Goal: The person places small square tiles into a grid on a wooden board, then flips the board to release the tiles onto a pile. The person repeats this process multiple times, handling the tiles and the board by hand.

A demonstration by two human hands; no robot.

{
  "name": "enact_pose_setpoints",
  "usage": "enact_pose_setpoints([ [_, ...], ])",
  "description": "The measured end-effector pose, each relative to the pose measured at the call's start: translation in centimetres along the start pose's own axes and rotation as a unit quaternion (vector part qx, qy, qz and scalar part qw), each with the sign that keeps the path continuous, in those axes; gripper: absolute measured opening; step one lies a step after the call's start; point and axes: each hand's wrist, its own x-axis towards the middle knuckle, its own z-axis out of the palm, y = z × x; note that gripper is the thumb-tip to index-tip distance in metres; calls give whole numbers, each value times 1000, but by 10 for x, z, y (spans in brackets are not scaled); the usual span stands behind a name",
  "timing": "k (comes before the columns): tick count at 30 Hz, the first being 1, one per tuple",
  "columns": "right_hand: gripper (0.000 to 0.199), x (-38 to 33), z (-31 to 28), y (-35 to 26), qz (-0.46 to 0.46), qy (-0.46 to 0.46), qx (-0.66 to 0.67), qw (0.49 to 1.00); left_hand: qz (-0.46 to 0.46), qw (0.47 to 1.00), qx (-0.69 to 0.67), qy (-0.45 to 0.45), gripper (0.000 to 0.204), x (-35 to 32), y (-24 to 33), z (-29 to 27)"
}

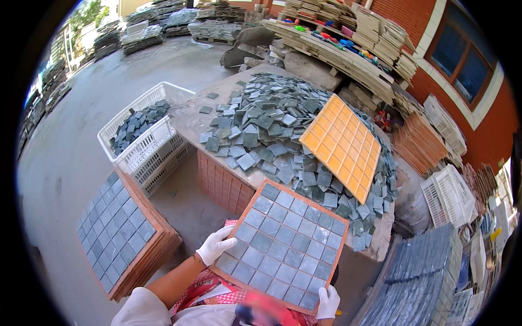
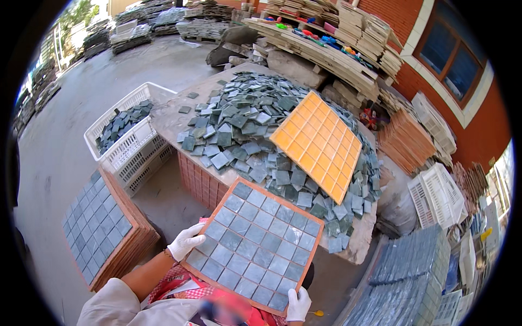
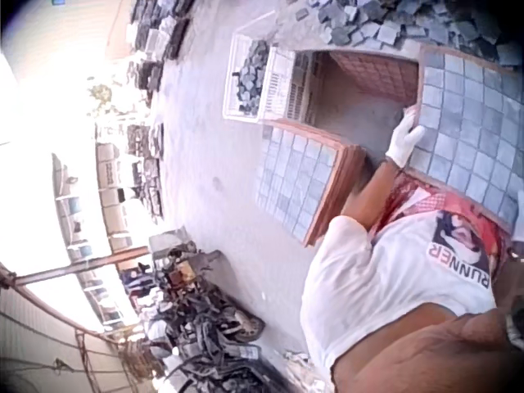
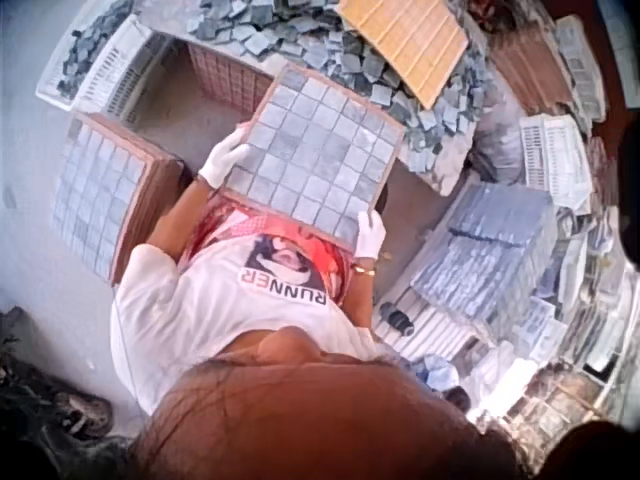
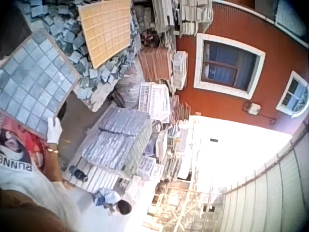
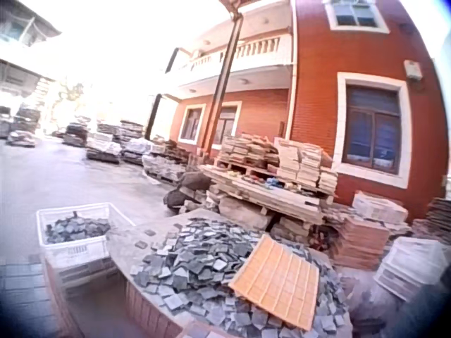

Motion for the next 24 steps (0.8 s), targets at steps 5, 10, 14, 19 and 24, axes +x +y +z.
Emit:
enact_pose_setpoints([
  [5,33,-18,4,-28,7,57,58,997,-73,996,-43,-21,48,1,9,2],
  [10,35,-29,-1,-52,-50,34,-28,998,-69,997,-19,8,57,-45,35,-5],
  [14,36,-17,25,-78,-144,-60,53,986,-20,987,40,156,48,-106,52,-32],
  [19,37,7,121,-140,-220,-236,116,939,56,923,16,380,40,-187,92,-75],
  [24,32,3,266,-198,-292,-403,85,863,48,824,88,558,35,-271,109,-110],
])
